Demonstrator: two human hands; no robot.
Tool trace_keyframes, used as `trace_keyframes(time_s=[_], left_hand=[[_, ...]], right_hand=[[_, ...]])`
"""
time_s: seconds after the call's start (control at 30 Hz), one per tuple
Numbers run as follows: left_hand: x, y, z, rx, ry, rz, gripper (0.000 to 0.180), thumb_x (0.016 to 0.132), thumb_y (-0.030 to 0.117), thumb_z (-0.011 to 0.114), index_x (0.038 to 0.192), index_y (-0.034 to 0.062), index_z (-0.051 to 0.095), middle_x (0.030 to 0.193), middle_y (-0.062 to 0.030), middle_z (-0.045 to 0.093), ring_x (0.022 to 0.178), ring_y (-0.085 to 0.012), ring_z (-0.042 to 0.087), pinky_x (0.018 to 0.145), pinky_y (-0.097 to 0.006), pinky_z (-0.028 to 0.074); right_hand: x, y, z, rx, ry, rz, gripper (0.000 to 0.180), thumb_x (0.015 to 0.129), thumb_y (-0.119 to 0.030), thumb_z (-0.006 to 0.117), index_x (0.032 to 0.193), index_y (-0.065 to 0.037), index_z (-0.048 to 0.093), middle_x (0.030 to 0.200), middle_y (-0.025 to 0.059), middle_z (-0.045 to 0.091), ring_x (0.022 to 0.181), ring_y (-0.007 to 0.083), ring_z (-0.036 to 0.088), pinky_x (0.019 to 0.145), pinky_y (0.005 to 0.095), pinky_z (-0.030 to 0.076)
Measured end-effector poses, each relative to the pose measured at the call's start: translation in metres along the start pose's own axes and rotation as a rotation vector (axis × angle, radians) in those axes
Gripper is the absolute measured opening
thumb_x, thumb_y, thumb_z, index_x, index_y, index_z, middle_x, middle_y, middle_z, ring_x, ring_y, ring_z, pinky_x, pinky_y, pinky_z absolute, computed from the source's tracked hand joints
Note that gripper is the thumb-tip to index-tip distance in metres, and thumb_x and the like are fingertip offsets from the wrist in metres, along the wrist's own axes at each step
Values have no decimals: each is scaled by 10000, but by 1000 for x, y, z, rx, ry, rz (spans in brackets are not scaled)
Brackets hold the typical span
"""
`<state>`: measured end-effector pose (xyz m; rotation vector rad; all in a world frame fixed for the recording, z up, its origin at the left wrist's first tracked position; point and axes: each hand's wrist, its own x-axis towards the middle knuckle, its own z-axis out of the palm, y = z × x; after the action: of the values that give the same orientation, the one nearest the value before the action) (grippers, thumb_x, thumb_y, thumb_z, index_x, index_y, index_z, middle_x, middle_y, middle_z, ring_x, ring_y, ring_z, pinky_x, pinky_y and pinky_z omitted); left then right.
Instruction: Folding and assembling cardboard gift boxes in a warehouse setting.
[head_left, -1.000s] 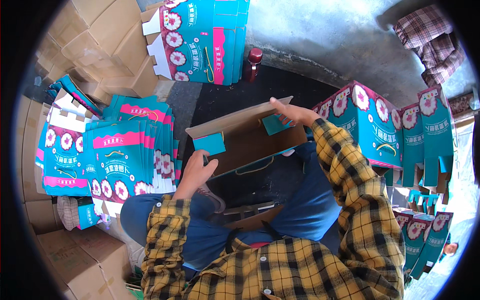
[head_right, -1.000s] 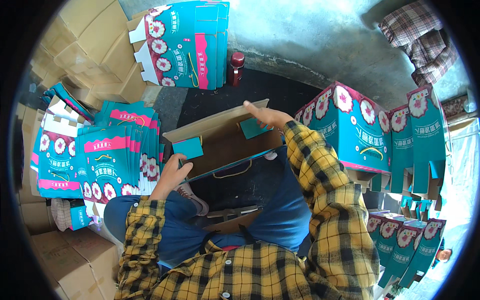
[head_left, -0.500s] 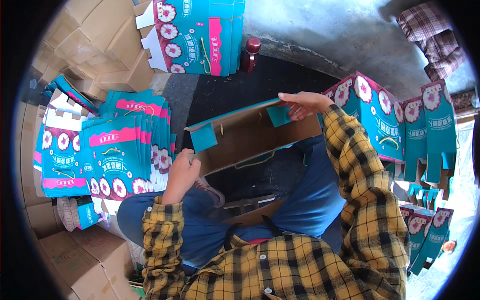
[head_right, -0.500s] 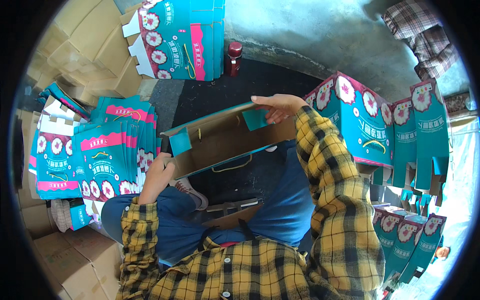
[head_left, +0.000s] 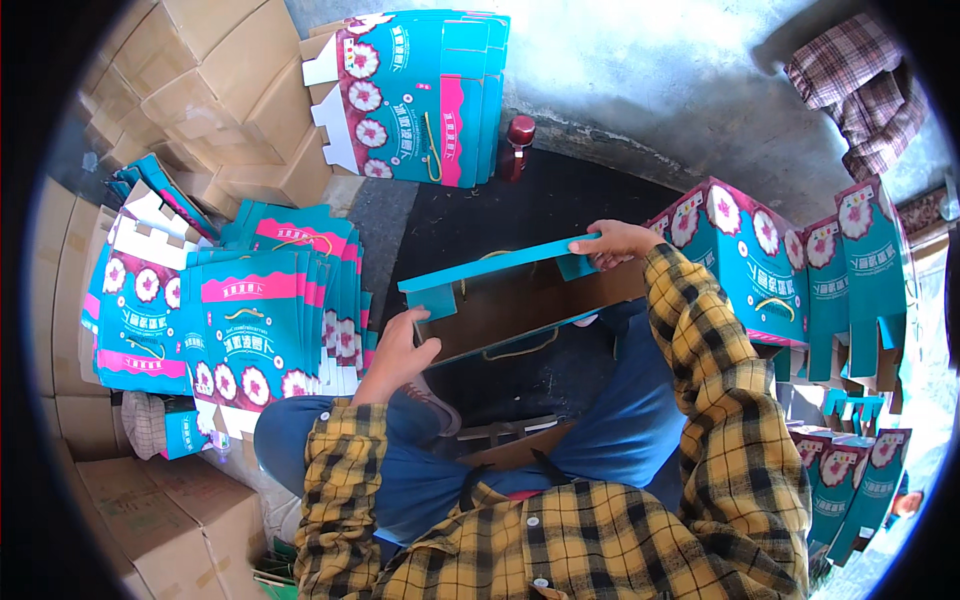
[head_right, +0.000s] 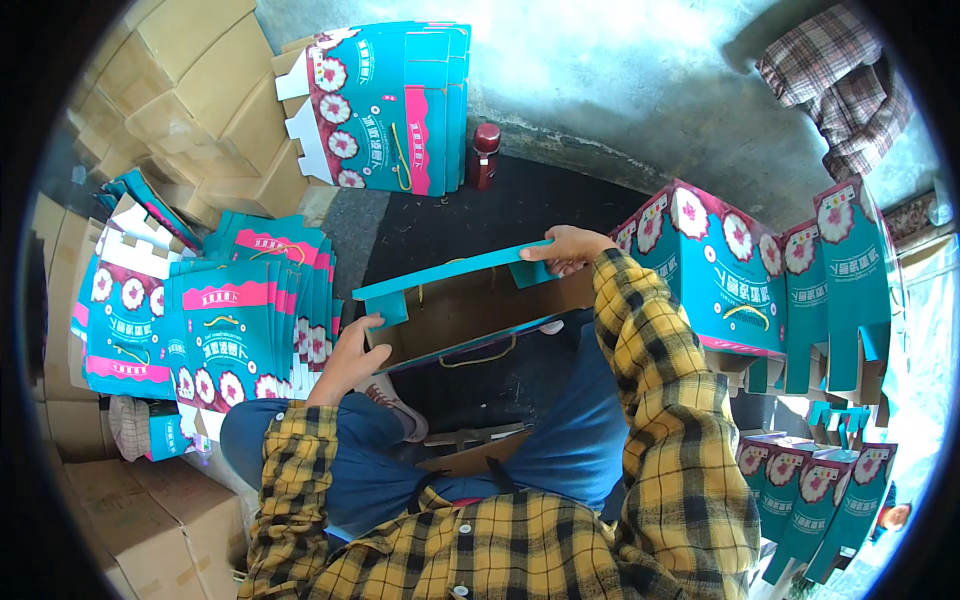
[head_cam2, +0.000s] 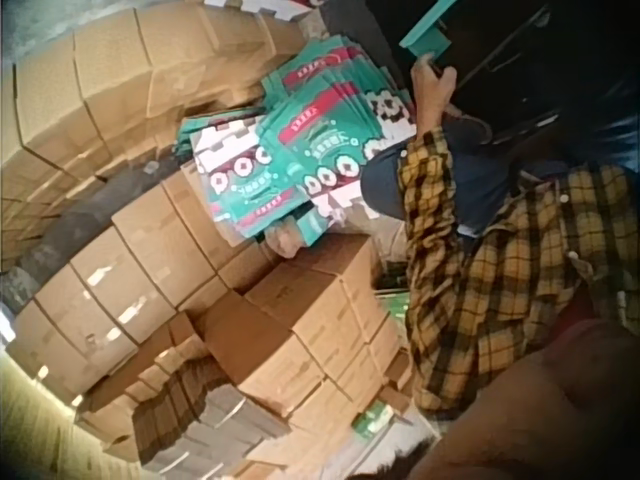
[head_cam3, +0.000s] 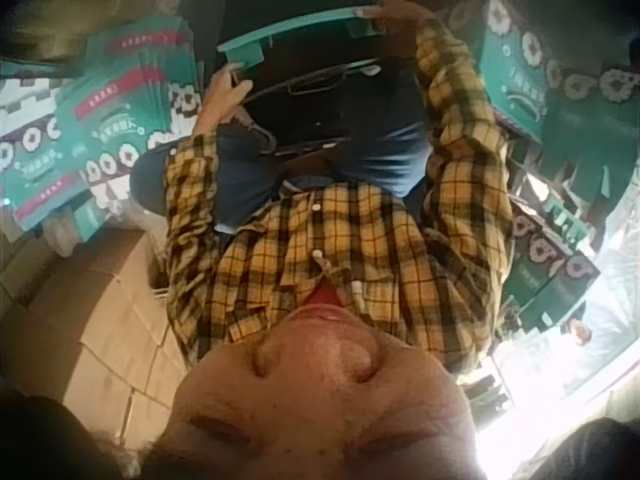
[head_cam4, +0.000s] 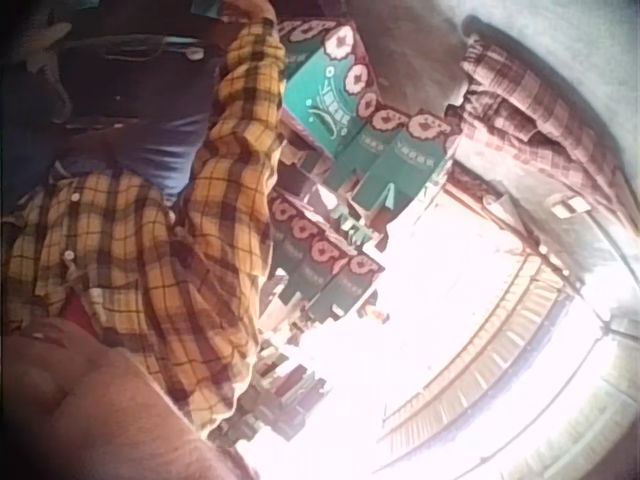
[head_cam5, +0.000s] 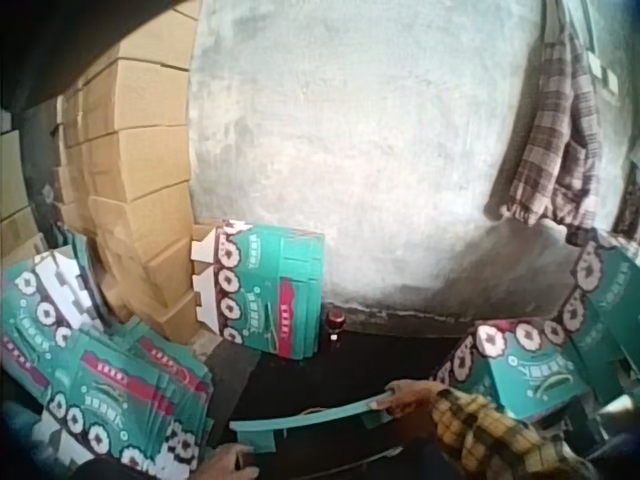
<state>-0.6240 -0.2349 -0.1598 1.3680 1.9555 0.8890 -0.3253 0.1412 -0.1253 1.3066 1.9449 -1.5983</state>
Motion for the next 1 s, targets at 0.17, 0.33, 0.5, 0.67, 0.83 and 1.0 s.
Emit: trace_keyframes(time_s=[0.17, 0.33, 0.5, 0.67, 0.83, 1.0], left_hand=[[8, 1, 8, -45, -73, -54, 606, 842, 316, 675, 1334, -24, 578, 1390, -275, 572, 1357, -393, 495, 1148, -443, 390], [7, 7, 8, -3, -43, -107, 598, 852, 320, 655, 1327, -36, 578, 1313, -299, 611, 1302, -411, 543, 1110, -442, 424], [-7, -4, -8, 51, -81, -190, 486, 898, 280, 572, 1275, -26, 583, 1172, -281, 658, 1139, -433, 626, 966, -469, 493], [-10, 18, -5, 84, -20, -119, 446, 970, 301, 538, 1289, -8, 582, 1214, -266, 648, 1158, -437, 615, 978, -480, 485], [5, 0, 12, 154, -7, 6, 611, 1072, 461, 481, 1385, -62, 530, 1388, -290, 555, 1315, -444, 512, 1111, -461, 398], [13, -43, 30, 5, 156, -120, 822, 960, 438, 686, 1524, -70, 369, 1466, -322, 494, 1416, -403, 433, 1178, -446, 334]], right_hand=[[-6, -5, 7, 83, 59, -76, 1304, 774, -657, 831, 1582, 121, 166, 1215, 244, 626, 875, 238, 681, 702, 351, 576], [-4, -4, 9, -136, -92, -23, 1219, 766, -674, 821, 1612, 7, 268, 1387, 194, 586, 1159, 246, 647, 953, 357, 529], [-6, -6, 17, -546, 45, -109, 1115, 729, -641, 844, 1557, -38, 405, 1409, 215, 581, 1234, 309, 628, 978, 406, 530], [3, -17, 73, -1271, 441, -289, 886, 563, -511, 963, 1263, -88, 619, 1158, 119, 686, 1146, 303, 664, 914, 459, 539], [29, -6, 81, -1262, 453, -430, 840, 488, -449, 998, 1162, -102, 638, 1093, 58, 685, 1083, 275, 668, 840, 449, 535], [30, -1, 88, -1249, 537, -416, 823, 518, -398, 999, 1188, -97, 626, 1122, 55, 670, 1087, 271, 651, 801, 430, 576]])
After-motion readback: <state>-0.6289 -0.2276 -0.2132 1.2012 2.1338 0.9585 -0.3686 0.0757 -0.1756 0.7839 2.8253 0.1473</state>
